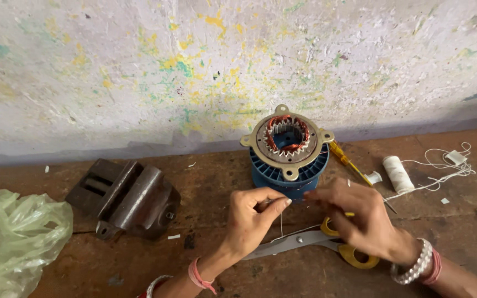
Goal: The person ties white thread around the copper windings of a blue motor stator to secure them. They use scissors to cut the thread and a yellow-handled tool to adjust the windings. The person works methodically, ensuring the windings are held in place.
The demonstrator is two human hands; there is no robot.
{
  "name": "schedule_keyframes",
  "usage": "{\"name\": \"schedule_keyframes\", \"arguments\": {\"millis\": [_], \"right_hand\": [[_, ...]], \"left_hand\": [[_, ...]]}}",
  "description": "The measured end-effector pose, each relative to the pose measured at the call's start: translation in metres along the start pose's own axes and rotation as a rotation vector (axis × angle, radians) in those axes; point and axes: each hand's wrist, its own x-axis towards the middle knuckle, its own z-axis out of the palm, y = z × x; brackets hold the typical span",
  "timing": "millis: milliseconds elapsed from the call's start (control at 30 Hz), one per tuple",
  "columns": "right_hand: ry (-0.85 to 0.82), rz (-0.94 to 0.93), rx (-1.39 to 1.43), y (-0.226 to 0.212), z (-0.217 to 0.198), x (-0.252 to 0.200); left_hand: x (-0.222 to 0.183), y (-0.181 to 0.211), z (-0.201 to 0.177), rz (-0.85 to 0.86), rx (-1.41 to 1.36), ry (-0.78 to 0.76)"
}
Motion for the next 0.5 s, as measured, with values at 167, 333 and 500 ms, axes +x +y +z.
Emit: {"name": "schedule_keyframes", "arguments": {"millis": [167, 333, 500], "right_hand": [[0.067, -0.452, -0.208, -0.023, -0.009, 0.007], [0.047, -0.221, -0.085, -0.023, 0.003, 0.005], [-0.027, 0.608, 0.648, -0.006, 0.018, -0.003]], "left_hand": [[0.002, 0.007, 0.003, -0.063, -0.048, -0.036], [-0.005, 0.009, 0.007, 0.071, 0.091, -0.053], [-0.007, 0.009, 0.005, 0.550, 0.242, -0.043]]}}
